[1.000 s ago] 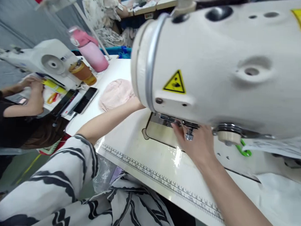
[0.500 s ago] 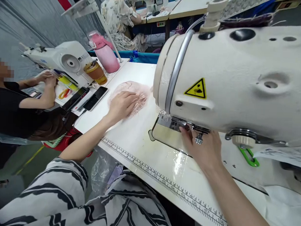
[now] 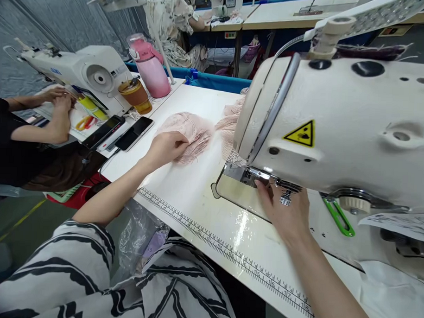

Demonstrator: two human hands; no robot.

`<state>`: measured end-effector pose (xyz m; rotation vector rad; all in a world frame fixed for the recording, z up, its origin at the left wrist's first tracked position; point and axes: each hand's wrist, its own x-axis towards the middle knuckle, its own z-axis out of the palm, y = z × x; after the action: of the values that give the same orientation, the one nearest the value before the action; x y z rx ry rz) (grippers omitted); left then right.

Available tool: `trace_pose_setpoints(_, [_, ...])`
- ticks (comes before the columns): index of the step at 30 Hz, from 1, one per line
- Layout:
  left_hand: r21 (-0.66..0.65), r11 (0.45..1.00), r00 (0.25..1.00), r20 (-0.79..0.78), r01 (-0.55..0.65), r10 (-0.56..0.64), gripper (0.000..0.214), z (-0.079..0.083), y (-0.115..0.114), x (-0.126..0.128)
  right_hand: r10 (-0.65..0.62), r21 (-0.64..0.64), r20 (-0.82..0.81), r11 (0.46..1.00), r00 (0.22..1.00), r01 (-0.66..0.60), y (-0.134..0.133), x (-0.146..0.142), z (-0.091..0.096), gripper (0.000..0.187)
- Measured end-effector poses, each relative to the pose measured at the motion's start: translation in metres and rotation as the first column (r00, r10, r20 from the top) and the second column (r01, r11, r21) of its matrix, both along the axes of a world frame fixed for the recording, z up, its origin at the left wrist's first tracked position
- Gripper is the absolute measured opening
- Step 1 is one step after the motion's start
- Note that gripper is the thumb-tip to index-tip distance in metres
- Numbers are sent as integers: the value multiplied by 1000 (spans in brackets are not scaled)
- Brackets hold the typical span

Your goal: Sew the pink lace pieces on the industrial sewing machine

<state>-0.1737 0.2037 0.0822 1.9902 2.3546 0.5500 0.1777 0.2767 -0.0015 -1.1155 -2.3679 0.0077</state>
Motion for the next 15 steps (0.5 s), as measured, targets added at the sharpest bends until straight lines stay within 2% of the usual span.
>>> trace_pose_setpoints(3, [10, 1000, 1000, 9, 14, -14, 21, 2, 4, -3, -1, 2, 9, 1000, 1000, 1, -1, -4, 9, 48])
trace_pose_setpoints(8, [32, 999, 997, -83, -9, 11, 21, -1, 22, 6, 2, -19, -44, 1000, 999, -3, -2, -9, 16, 50])
trace_pose_setpoints(15, [38, 996, 996, 35, -82, 80, 13, -3, 36, 7, -32, -23, -24, 999, 999, 31, -3, -12, 15, 46])
